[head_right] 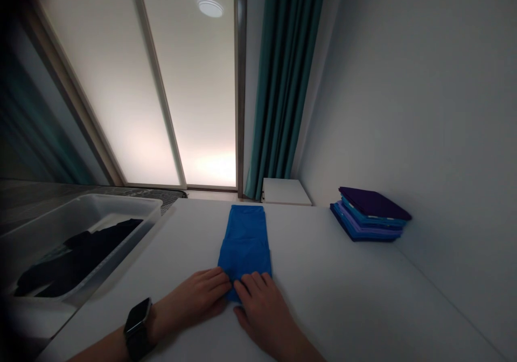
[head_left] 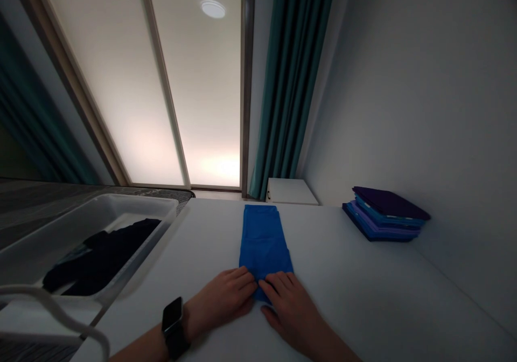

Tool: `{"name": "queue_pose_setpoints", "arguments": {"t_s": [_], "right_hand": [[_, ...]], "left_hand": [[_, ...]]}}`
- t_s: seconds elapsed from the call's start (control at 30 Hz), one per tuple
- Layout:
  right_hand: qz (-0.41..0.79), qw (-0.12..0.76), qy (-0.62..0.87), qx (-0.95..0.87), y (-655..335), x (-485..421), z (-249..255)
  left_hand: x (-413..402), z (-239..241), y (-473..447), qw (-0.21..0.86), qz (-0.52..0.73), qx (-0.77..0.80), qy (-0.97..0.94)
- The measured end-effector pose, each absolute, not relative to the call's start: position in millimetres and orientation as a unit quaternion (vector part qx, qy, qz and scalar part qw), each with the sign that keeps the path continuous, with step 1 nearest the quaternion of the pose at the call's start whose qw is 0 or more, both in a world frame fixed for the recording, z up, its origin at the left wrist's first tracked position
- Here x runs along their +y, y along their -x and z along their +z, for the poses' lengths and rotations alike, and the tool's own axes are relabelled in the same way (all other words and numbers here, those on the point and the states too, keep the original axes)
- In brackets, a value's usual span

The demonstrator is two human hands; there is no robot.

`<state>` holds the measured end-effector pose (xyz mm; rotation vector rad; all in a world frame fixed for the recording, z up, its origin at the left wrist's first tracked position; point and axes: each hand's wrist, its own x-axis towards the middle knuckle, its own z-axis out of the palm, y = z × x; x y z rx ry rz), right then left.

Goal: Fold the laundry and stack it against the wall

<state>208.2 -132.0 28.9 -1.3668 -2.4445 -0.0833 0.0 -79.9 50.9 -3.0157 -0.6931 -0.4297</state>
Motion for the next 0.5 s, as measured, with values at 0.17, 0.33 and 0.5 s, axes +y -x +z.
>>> {"name": "queue_pose_setpoints", "arguments": {"t_s": [0.17, 0.33, 0.5], "right_hand": [[-0.058, 0.152, 0.499, -0.851, -196.5, -117.3, 20.1], [-0.006, 0.134, 0.511, -0.849, -196.4, -120.3, 35.6], [0.072, 0.113, 0.525, -0.840, -198.1, -132.6, 59.1]], "left_hand": [[-76.9, 62.6, 4.1, -0.115, -0.162, -0.248, 0.948], [-54.3, 61.9, 33.1, -0.148, -0.171, -0.293, 0.929], [-45.0, 46.4, 46.0, -0.142, -0.124, -0.300, 0.935]]}}
